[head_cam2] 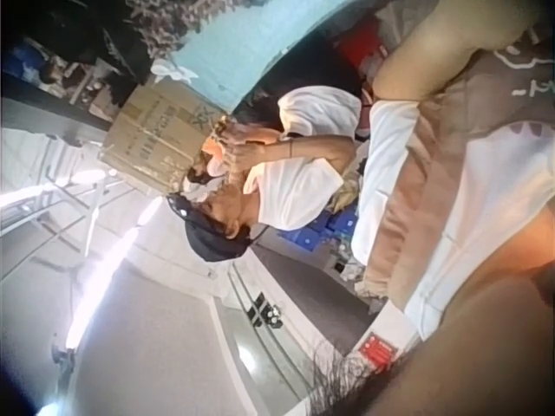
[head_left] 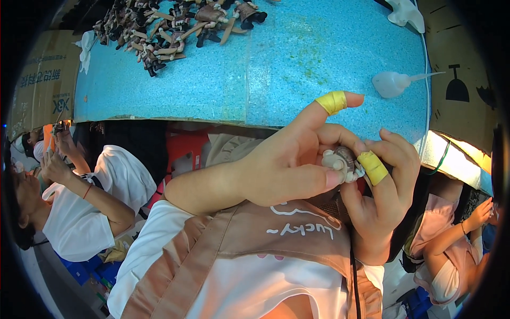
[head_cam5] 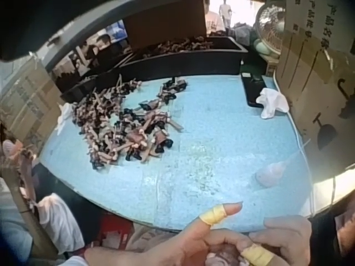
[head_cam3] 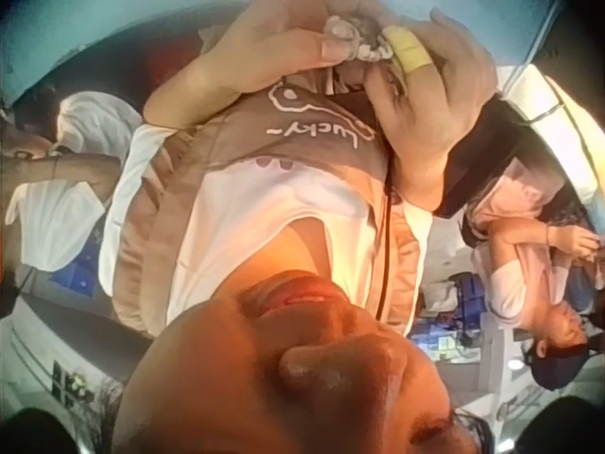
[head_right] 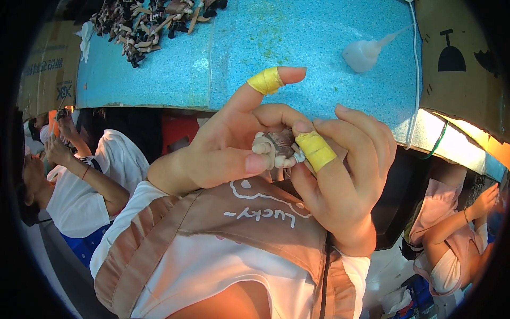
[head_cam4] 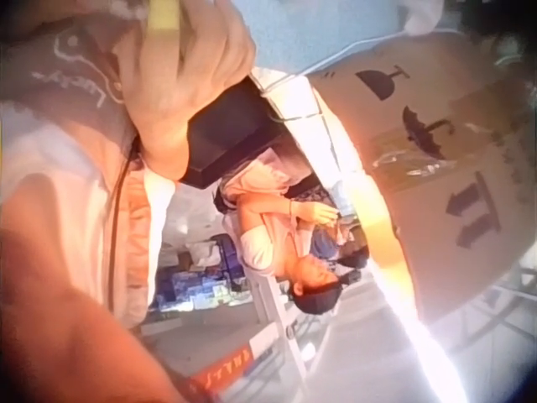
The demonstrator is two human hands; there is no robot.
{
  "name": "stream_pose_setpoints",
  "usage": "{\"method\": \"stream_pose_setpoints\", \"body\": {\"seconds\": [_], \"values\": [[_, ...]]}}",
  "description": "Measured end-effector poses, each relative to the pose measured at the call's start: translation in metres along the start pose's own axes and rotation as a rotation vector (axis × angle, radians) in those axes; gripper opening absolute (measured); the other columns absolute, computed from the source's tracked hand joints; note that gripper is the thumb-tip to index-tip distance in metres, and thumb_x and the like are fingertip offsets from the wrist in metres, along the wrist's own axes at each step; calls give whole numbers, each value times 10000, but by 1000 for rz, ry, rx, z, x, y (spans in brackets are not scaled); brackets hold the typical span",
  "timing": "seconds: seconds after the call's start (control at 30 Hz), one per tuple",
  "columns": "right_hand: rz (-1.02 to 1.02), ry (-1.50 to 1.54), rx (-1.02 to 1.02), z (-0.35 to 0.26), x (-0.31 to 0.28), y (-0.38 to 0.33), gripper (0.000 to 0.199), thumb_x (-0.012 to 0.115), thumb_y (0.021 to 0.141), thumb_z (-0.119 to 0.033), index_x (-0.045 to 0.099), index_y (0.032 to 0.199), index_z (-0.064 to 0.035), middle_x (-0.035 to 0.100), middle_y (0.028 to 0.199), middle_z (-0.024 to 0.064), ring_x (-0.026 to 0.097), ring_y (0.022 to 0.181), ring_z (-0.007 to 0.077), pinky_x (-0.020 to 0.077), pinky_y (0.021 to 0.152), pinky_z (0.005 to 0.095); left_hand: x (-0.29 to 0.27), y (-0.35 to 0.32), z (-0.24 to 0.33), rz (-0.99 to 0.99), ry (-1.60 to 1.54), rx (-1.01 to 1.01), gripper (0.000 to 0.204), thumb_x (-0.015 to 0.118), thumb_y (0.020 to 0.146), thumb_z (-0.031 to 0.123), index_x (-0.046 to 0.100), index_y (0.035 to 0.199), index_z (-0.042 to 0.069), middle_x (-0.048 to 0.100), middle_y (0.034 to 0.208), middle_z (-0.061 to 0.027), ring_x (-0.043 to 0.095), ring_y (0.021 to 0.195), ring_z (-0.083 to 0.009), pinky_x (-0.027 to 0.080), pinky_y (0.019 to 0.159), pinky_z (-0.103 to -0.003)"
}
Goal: The person assembles small figurines by applying glue from a bottle onto the parts and pressing the pieces together by hand.
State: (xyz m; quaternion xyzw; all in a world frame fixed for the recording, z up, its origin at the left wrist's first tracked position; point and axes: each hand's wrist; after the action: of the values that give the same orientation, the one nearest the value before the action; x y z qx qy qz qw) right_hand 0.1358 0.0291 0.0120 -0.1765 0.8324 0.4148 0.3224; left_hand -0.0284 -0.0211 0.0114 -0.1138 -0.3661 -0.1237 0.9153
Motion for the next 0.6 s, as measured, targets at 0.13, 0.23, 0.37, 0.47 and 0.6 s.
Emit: {"method": "stream_pose_setpoints", "body": {"seconds": [0.13,0.23,0.37,0.47,0.6], "values": [[44,10,-3,0,5,-3,426,649,453,-36,617,878,-40,559,867,84,550,823,295,416,687,378,-2,1,-4,-23,19,48,816,554,759,116,19,1373,64,482,1079,-122,505,906,-162,422,794,-265],[39,-7,-5,1,5,-2,426,649,457,-19,617,881,-37,558,869,85,545,831,295,422,695,376,-2,3,-6,9,5,93,828,546,758,103,-7,1373,61,487,1062,-124,503,897,-161,414,799,-267],[46,21,6,2,2,-3,426,662,467,-15,616,890,-36,560,889,89,539,854,298,425,724,376,2,5,-1,20,17,72,829,535,759,86,-21,1373,77,494,1054,-131,507,889,-162,417,793,-268],[-3,20,-80,3,1,3,573,675,503,-24,539,1060,-19,551,957,112,534,891,302,420,782,375,-2,9,3,74,95,108,803,520,762,70,-3,1371,84,517,1022,-138,519,869,-164,421,790,-268],[198,358,314,13,-8,-7,752,644,662,-67,244,1292,30,422,1190,230,411,1118,323,305,939,399,-25,13,13,165,203,76,739,503,783,76,44,1362,75,553,980,-147,545,831,-164,443,747,-265]]}}
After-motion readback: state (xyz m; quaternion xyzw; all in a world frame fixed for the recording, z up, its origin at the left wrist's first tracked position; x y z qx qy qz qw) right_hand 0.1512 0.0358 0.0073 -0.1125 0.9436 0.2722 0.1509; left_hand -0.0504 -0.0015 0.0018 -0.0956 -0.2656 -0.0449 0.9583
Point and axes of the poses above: each hand's wrist, its own y-axis towards the middle knuckle, its own x-axis out of the palm, z = x × y
